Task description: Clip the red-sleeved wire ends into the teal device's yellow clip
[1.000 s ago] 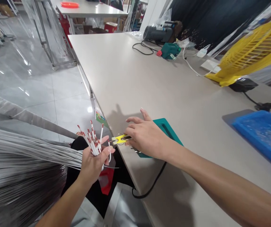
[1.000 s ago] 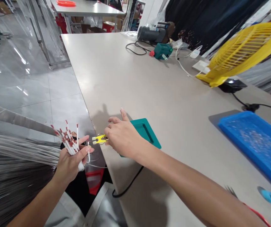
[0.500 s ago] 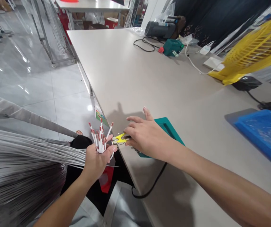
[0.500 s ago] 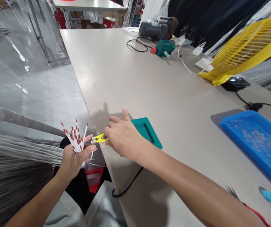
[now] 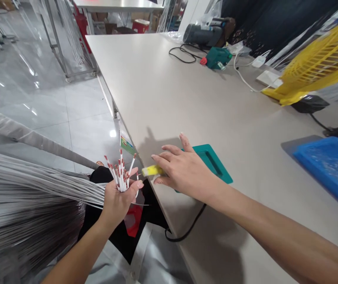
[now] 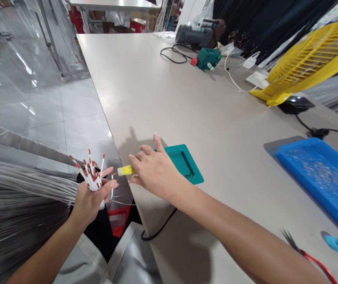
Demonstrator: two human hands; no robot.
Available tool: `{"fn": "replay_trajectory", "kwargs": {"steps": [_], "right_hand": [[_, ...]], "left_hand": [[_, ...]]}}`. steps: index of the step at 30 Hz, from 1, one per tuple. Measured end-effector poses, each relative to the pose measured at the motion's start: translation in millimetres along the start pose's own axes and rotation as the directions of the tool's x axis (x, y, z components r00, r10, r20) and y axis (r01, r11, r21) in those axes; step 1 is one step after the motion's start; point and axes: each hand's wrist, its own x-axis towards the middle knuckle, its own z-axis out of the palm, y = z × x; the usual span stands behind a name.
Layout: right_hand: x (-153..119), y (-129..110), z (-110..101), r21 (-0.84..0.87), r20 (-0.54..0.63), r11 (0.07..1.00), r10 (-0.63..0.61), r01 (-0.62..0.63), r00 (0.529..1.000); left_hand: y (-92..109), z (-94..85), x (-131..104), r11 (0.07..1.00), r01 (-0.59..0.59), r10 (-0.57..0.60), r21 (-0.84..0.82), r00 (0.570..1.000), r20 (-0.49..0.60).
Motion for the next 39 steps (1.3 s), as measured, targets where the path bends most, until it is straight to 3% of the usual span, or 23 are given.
{"fn": "replay_trajectory", "kwargs": {"steps": [3,6,8,9,12,15,17,20,22,24,27,28,30,32,34,36,39], "right_hand": [[-4,-7,-4,0.04,-0.164,0.998,-0.033,0.04,0.986],[-11,-29,-6,0.177,-0.414,0.98,-0.013,0.094,0.91],[-13,-47,-4,0.346,-0.455,0.934,0.085,0.089,0.886],[-12,-56,-1,0.468,-0.393,0.883,0.161,0.046,0.905],[-4,-76,9,0.827,-0.129,0.56,0.273,-0.049,0.953],[5,-85,19,0.977,-0.022,0.209,0.314,-0.047,0.949],[8,-88,26,0.999,0.03,-0.025,0.334,-0.022,0.942],[7,-92,34,0.898,0.204,-0.435,0.273,-0.068,0.94],[5,-93,35,0.833,0.254,-0.545,0.215,-0.1,0.943],[3,-90,32,0.889,0.193,-0.452,0.234,-0.069,0.953],[0,-79,21,0.989,0.002,-0.145,0.231,0.032,0.973],[0,-75,18,0.995,-0.046,-0.081,0.141,0.058,0.989],[-2,-70,13,0.995,-0.096,-0.046,-0.072,0.093,0.993],[-2,-72,12,0.998,-0.051,0.038,-0.107,0.055,0.993],[0,-79,14,0.978,0.068,0.197,0.014,-0.069,0.998],[2,-90,17,0.934,0.182,0.305,0.046,-0.188,0.982],[5,-106,24,0.922,0.252,0.338,-0.155,-0.189,0.955]], "left_hand": [[-2,-9.5,-7,1.0,-0.01,0.01,-0.005,1.0,-0.026],[-4,-21.9,-15,0.999,-0.033,0.033,0.023,0.999,-0.013],[-7,-29.7,-19,0.998,-0.062,0.062,0.025,0.998,0.004],[-8,-33.0,-22,0.997,-0.077,0.077,0.003,0.997,0.006],[-9,-39.6,-27,0.994,-0.093,0.095,-0.049,0.995,0.03],[-6,-42.0,-32,0.995,-0.077,0.08,-0.068,0.995,0.057],[-3,-42.7,-34,0.996,-0.049,0.053,-0.07,0.996,0.066],[-4,-43.5,-37,0.996,-0.013,0.02,-0.084,0.997,0.079],[-7,-44.6,-37,0.996,0.012,-0.004,-0.092,0.996,0.085],[-11,-46.5,-36,0.996,0.026,-0.018,-0.086,0.995,0.094],[-16,-51.0,-32,0.994,-0.02,0.024,-0.107,0.999,0.037],[-17,-52.7,-30,0.991,-0.045,0.045,-0.13,0.999,-0.006],[-18,-55.8,-27,0.982,-0.077,0.064,-0.173,0.995,-0.08],[-18,-57.9,-25,0.978,-0.074,0.054,-0.194,0.993,-0.109],[-16,-58.7,-25,0.976,-0.061,0.041,-0.21,0.994,-0.099],[-12,-57.8,-26,0.973,-0.044,0.031,-0.228,0.998,-0.061],[-3,-52.6,-29,0.965,0.025,-0.005,-0.26,0.997,0.077]]}}
